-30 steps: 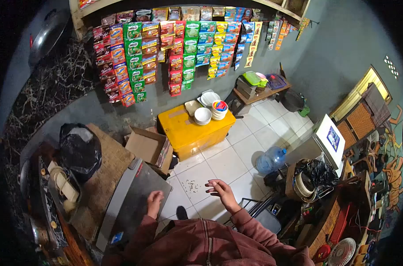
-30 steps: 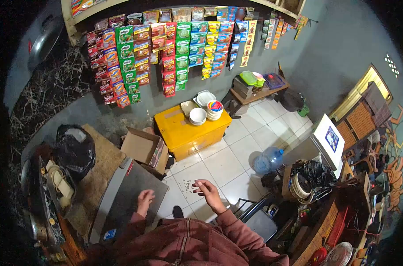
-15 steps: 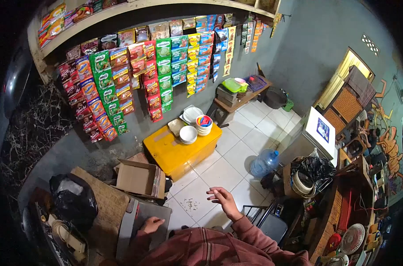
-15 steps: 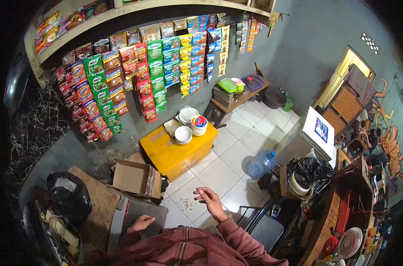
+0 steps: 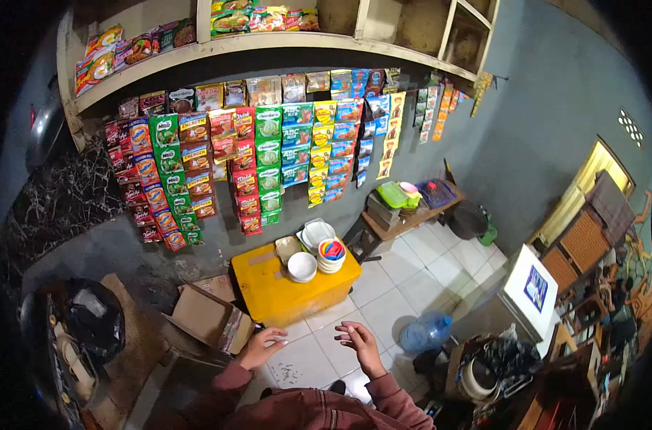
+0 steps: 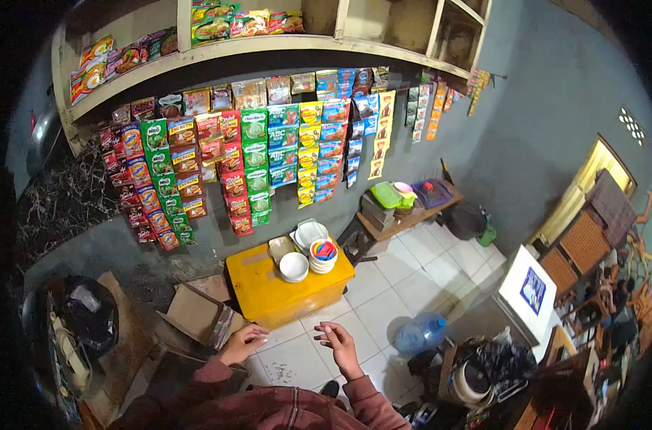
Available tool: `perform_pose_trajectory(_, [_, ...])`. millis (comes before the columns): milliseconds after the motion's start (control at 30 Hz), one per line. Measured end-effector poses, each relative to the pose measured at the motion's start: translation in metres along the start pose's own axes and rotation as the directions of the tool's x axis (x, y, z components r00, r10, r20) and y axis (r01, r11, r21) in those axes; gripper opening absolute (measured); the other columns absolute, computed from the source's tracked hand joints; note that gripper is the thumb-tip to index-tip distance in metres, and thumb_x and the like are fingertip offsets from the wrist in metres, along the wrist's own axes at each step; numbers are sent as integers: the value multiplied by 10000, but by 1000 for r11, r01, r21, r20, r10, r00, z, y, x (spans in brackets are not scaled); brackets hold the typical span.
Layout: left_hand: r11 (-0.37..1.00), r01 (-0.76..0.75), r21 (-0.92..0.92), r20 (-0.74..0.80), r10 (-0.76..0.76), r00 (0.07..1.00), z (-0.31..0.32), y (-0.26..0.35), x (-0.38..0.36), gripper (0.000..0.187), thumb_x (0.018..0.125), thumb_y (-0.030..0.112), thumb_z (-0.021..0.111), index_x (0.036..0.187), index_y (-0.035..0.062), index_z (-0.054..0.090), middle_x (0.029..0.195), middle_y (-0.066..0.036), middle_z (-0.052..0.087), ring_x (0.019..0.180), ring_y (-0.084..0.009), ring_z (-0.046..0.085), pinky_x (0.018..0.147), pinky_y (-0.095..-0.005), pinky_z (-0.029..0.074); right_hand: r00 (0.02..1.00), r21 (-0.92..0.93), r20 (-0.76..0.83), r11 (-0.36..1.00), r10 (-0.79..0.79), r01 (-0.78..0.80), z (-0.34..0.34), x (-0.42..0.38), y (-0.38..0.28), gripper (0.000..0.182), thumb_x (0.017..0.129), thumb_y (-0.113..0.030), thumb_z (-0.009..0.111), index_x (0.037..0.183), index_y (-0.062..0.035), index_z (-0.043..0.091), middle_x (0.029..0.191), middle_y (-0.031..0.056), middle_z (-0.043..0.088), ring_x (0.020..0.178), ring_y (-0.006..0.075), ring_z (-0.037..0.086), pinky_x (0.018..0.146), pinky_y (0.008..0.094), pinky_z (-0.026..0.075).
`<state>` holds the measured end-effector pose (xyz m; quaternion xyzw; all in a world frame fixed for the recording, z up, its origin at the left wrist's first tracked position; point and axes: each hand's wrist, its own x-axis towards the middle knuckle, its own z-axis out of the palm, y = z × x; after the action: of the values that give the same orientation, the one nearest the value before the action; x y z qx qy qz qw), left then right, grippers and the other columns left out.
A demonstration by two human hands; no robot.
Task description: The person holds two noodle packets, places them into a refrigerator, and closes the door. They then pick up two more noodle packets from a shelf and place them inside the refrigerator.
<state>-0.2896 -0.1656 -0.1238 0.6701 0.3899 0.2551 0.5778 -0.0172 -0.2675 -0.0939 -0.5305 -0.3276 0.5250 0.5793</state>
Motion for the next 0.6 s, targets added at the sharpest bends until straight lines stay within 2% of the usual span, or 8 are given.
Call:
perform_pose_trajectory(100, [997,-74,34,-10,75,997,30,65,24,315,884,180,700,1152,35,616,1126,-67,659,1043,-153,628,914,-304,478,999,-21,27,999,-24,24,-40,19,-24,377,1008,-303,498,1245,-14,550,1188,130,651,987,200,658,866,294,497])
perform_pose_trajectory(167, [969,-197,148,106,182,978,43,93,41,317,883,168,699,1156,26,621,1122,-67,663,1049,-154,625,934,-308,470,998,-13,58,1000,-19,20,-65,34,-40,395,1007,-296,497,1274,-8,539,1195,132,650,1010,202,653,880,294,493])
perform_pose_trajectory(267, [960,-237,146,62,230,971,55,128,61,298,886,148,688,1153,26,633,1144,-75,663,1062,-162,622,960,-317,458,994,14,74,997,-78,77,-91,58,-62,427,1008,-300,496,1309,1,517,1222,139,635,1063,211,638,902,293,486])
perform_pose_trajectory(300, [961,-230,152,53,224,973,57,137,65,298,886,148,688,1153,26,633,1144,-75,663,1062,-162,622,960,-317,458,994,18,85,997,-74,73,-95,62,-72,427,1008,-300,496,1309,1,517,1222,139,635,1063,211,638,902,293,486])
perform_pose_trajectory(400, [925,-360,125,-18,365,931,57,165,80,287,880,146,698,1133,25,637,1134,-87,668,1080,-170,616,979,-327,450,968,66,166,982,-188,179,-98,81,-108,416,1012,-273,482,1310,16,510,1276,166,597,1120,241,620,956,332,479])
perform_pose_trajectory(433, [922,-364,128,-24,370,929,57,174,83,287,880,146,698,1133,25,637,1134,-87,668,1080,-170,616,979,-327,450,966,66,172,981,-193,184,-97,85,-120,416,1012,-273,482,1310,16,510,1276,166,597,1120,241,620,956,332,479])
perform_pose_trajectory(500, [837,-507,207,-39,525,850,51,193,91,271,871,120,700,1117,23,640,1153,-99,664,1106,-197,612,987,-342,449,926,40,234,955,-295,294,-94,94,-144,424,1011,-269,481,1320,22,500,1293,174,584,1141,251,608,973,347,475])
perform_pose_trajectory(600, [821,-512,253,-47,539,841,42,222,93,271,855,99,704,1110,32,641,1179,-109,654,1140,-227,600,1003,-362,443,887,9,297,930,-354,369,-86,105,-176,427,1013,-268,473,1335,12,493,1297,165,580,1152,247,599,981,344,465])
